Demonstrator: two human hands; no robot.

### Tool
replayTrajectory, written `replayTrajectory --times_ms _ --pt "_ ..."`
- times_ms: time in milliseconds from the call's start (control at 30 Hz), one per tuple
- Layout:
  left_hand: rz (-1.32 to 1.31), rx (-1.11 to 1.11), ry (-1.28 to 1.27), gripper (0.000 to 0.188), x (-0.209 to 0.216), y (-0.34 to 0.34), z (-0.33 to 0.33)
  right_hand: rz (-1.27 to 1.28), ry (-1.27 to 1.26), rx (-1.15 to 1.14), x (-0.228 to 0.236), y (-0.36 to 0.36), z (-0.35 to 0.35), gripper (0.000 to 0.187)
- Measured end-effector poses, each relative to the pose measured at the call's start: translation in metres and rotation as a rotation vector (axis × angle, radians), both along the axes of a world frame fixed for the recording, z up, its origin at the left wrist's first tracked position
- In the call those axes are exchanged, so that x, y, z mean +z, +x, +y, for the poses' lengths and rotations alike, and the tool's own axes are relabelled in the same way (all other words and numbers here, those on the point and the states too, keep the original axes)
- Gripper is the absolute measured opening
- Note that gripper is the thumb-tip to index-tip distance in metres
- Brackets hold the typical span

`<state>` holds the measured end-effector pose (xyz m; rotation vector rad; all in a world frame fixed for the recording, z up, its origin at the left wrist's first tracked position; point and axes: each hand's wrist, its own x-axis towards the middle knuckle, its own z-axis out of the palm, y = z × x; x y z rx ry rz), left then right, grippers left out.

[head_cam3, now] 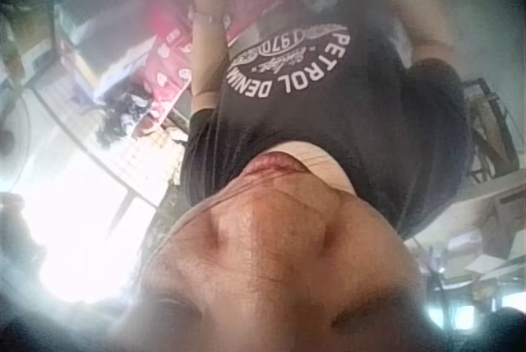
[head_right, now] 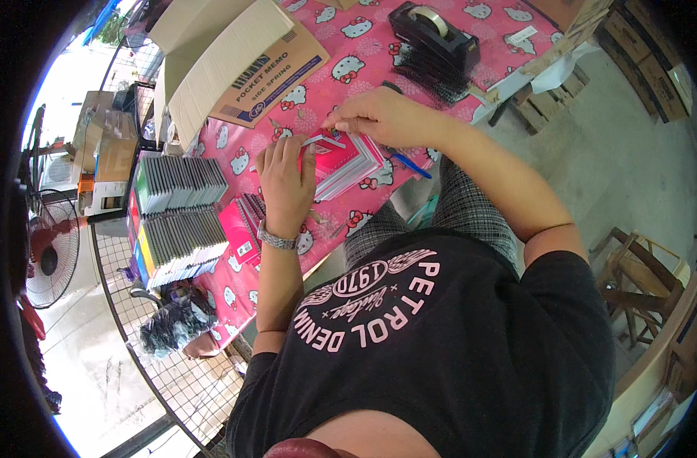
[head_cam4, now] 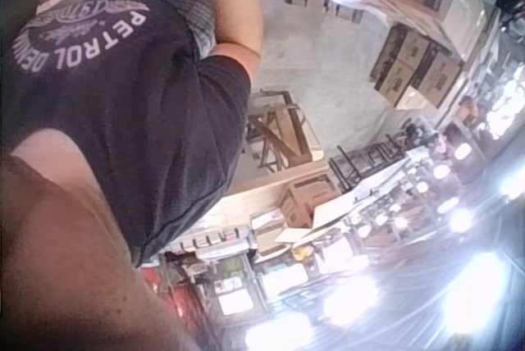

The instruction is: The person uses pliers to trim the ends of wire spirals on a series of small pink notebooks, picking each one from a stack and placing it into a new pile.

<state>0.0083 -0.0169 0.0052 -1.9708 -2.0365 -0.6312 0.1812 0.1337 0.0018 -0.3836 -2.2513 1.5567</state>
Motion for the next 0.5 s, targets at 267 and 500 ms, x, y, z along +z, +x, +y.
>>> replayTrajectory --times_ms 267,500 --pt "-0.012 -0.012 -0.003 0.017 0.002 0.003 0.004 0.214 0.251 0.096 -0.005 0.001 0.014 0.022" --pt "-0.011 -0.078 0.037 0.026 0.0 0.018 0.009 -0.039 0.064 -0.029 0.012 0.005 -0.008 0.029"
